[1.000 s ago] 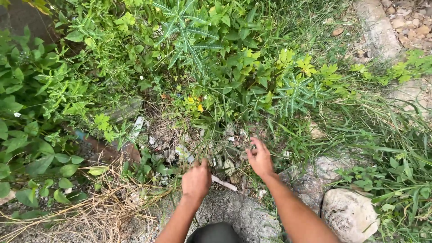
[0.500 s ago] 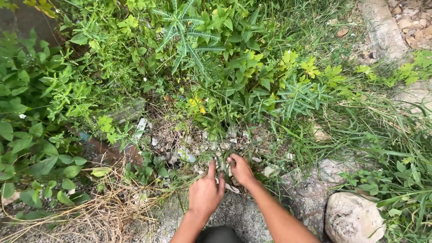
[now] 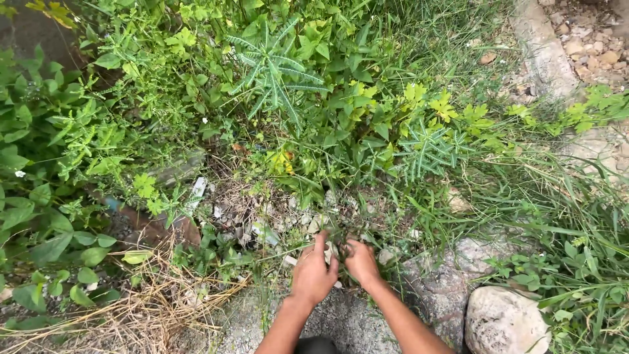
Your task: Pulling weeds and clearing small stones from a garden bed by hand.
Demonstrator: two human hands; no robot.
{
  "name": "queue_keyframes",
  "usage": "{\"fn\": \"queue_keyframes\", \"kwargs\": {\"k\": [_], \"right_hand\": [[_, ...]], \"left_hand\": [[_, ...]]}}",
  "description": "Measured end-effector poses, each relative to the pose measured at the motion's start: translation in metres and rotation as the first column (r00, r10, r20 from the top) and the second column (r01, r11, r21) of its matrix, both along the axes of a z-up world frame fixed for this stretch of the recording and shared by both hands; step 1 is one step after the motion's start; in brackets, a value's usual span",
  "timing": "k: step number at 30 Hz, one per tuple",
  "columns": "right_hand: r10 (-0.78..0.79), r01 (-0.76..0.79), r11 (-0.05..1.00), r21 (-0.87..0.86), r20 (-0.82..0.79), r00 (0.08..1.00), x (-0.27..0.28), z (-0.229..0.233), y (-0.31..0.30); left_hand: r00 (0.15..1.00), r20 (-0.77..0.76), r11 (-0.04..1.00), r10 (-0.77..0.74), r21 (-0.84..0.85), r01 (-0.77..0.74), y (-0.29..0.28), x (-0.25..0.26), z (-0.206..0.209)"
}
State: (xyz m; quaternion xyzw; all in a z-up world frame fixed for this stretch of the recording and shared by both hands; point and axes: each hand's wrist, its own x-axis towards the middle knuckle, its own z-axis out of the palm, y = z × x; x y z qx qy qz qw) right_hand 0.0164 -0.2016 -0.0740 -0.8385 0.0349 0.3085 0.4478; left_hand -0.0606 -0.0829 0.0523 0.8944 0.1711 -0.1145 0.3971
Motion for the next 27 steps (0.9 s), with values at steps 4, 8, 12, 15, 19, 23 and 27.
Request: {"fn": "queue_keyframes", "kwargs": {"k": [4,8,12,15,19,23,27], "right_hand": [[0.007,-0.015,0.997,0.07,0.113,0.994,-0.012,0.024,0.01],[0.083,-0.134,0.987,0.093,0.416,0.905,0.022,0.086,0.03],[0.247,-0.244,0.967,-0.076,0.512,0.823,0.056,0.137,0.021],[0.234,-0.248,0.967,-0.06,0.595,0.769,0.054,0.19,0.0],[0.305,-0.292,0.948,-0.129,0.633,0.711,0.063,0.226,-0.024],[0.355,-0.29,0.934,-0.207,0.61,0.709,0.064,0.244,-0.049],[0.456,-0.341,0.887,-0.313,0.462,0.761,0.062,0.249,-0.08]], "left_hand": [[1.0,-0.021,0.999,0.002,-0.04,-0.002,-0.002,-0.001,0.0],[0.967,0.232,0.979,0.108,-0.193,-0.063,-0.001,0.007,0.016],[0.931,0.332,0.97,0.15,-0.23,-0.074,-0.006,0.022,0.067],[0.907,0.4,0.977,0.132,-0.207,-0.051,-0.011,0.029,0.092],[0.91,0.4,0.994,0.105,-0.024,-0.104,-0.021,0.063,0.096],[0.94,0.333,0.995,0.08,0.034,-0.096,-0.029,0.067,0.102],[0.97,0.238,0.996,0.044,0.061,-0.061,-0.034,0.065,0.085]]}}
